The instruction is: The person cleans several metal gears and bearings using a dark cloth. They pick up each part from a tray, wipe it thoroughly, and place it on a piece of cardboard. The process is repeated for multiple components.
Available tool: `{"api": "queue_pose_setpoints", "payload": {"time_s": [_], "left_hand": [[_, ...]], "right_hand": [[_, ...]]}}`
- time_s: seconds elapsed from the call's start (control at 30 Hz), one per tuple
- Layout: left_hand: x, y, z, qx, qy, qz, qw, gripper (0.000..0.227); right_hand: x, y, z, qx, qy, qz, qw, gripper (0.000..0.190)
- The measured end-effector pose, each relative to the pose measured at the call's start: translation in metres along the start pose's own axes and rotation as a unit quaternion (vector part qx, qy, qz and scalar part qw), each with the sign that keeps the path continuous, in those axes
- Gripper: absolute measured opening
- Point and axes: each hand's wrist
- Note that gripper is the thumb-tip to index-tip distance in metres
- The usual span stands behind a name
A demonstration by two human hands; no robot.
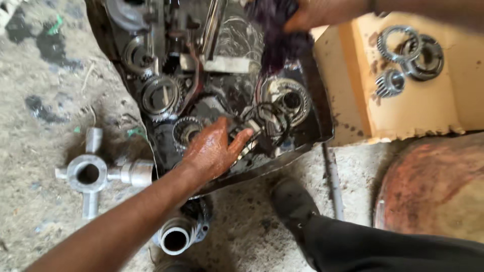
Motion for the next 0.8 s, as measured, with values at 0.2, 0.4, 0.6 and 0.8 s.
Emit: {"api": "queue_pose_setpoints", "payload": {"time_s": [0.2, 0.4, 0.6, 0.8], "left_hand": [[0.007, 0.02, -0.018, -0.08, 0.037, 0.085, 0.992, 0.067], [-0.009, 0.014, -0.015, -0.079, -0.007, 0.072, 0.994, 0.062], [-0.003, 0.002, -0.011, -0.077, 0.057, 0.131, 0.987, 0.057], [0.0, -0.009, -0.003, -0.09, 0.096, 0.192, 0.973, 0.065]], "right_hand": [[0.051, -0.066, -0.065, -0.222, 0.004, 0.073, 0.972, 0.064], [0.065, -0.098, -0.166, -0.159, -0.179, -0.127, 0.963, 0.067], [0.052, -0.13, -0.224, -0.151, -0.21, -0.052, 0.965, 0.039], [0.053, -0.121, -0.218, -0.264, -0.264, -0.03, 0.927, 0.052]]}}
Point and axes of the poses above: each hand's wrist, its own x-axis towards the middle knuckle, its own z-axis out of the back of the hand, y = z × x, and after that the axes turned 15 degrees about -y, right-handed
